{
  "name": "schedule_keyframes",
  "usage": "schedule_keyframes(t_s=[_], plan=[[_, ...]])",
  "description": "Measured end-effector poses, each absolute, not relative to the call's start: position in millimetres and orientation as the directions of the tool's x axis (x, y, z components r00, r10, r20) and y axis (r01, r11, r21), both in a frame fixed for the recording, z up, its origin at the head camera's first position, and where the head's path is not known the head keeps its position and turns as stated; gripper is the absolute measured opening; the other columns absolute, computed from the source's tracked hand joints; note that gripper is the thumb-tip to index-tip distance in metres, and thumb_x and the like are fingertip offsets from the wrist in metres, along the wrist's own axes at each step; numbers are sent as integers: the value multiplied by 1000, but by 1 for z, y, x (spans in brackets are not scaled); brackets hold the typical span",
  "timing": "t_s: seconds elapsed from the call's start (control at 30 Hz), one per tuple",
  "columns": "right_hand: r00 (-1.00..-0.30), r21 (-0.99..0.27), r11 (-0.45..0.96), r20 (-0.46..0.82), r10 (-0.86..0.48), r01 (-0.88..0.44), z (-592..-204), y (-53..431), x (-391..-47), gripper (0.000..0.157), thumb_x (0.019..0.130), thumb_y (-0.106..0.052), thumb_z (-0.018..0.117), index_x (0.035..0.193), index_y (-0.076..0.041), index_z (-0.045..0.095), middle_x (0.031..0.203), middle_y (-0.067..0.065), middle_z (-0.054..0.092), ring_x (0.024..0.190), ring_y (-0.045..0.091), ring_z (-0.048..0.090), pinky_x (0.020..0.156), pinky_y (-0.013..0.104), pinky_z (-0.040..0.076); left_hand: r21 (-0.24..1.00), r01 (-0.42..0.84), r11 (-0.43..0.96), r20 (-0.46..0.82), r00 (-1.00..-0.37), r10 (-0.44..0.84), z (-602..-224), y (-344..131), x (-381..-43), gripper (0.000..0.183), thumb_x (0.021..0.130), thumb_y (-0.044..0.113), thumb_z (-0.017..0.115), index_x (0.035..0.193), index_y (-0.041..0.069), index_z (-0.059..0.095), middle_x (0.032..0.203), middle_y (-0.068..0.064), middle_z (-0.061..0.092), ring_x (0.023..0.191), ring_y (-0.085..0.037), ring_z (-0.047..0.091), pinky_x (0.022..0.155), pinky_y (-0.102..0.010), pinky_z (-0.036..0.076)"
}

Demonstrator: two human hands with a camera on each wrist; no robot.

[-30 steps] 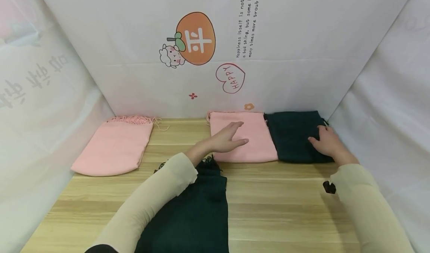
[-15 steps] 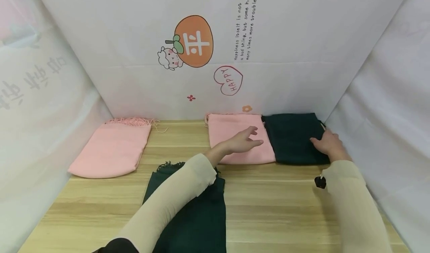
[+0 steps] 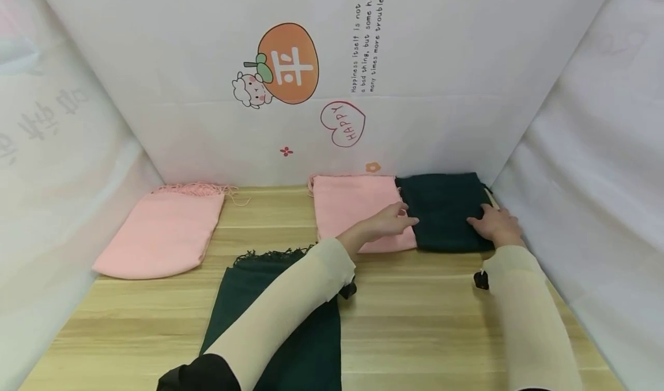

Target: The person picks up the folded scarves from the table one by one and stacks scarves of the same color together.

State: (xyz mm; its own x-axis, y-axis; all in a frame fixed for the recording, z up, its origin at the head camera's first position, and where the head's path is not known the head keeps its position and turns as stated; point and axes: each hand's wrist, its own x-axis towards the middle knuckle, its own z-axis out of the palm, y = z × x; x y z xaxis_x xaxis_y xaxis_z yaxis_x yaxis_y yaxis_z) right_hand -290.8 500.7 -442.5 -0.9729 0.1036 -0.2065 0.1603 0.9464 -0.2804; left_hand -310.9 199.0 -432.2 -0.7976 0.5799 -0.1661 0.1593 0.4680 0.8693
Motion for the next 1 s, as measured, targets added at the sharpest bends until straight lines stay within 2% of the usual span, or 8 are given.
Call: schedule_keyframes(t_s=[0.2,0.43,0.63,0.77,0.87,1.0], plan=[[-967,-265,948,-225,116,176,-437,499,-294,89,93,-59,36,143,12,15,132,48,13,112,68,17,86,72,25,865,110,490,-196,-825,530,-435,209,-316,65,93,41,55,144,8,33,141,-3,44,121,-8,45,94,-26,43],[-960,-252,951,-255,113,179,-435,504,-293,87,94,-56,39,140,15,17,129,50,12,111,69,18,84,72,27,817,113,565,-252,-812,526,-436,226,-315,69,92,45,56,146,12,30,145,4,37,129,-6,36,101,-24,36],[-958,-264,947,-266,112,183,-434,504,-289,87,94,-56,40,140,15,17,129,51,11,110,70,17,84,73,27,708,203,676,-230,-840,492,-435,237,-311,62,92,41,57,143,11,36,144,5,39,126,-5,38,99,-20,35],[-956,-254,951,-275,103,175,-436,504,-284,88,94,-55,40,139,16,17,129,51,12,110,70,17,86,73,26,619,291,730,-214,-831,513,-436,244,-307,59,92,36,59,142,14,39,142,6,42,126,-4,39,100,-18,34],[-960,-249,956,-266,84,153,-438,503,-281,85,94,-52,41,137,18,19,129,50,15,111,67,19,88,71,25,576,308,757,-224,-831,509,-437,247,-304,56,90,35,61,139,17,43,137,7,46,122,-4,43,97,-18,37],[-967,-239,964,-248,55,116,-442,503,-280,80,94,-45,45,134,21,23,128,48,21,114,63,20,91,70,23,534,279,798,-242,-854,460,-439,248,-298,46,87,33,65,128,18,51,123,7,55,104,-6,51,87,-22,44]])
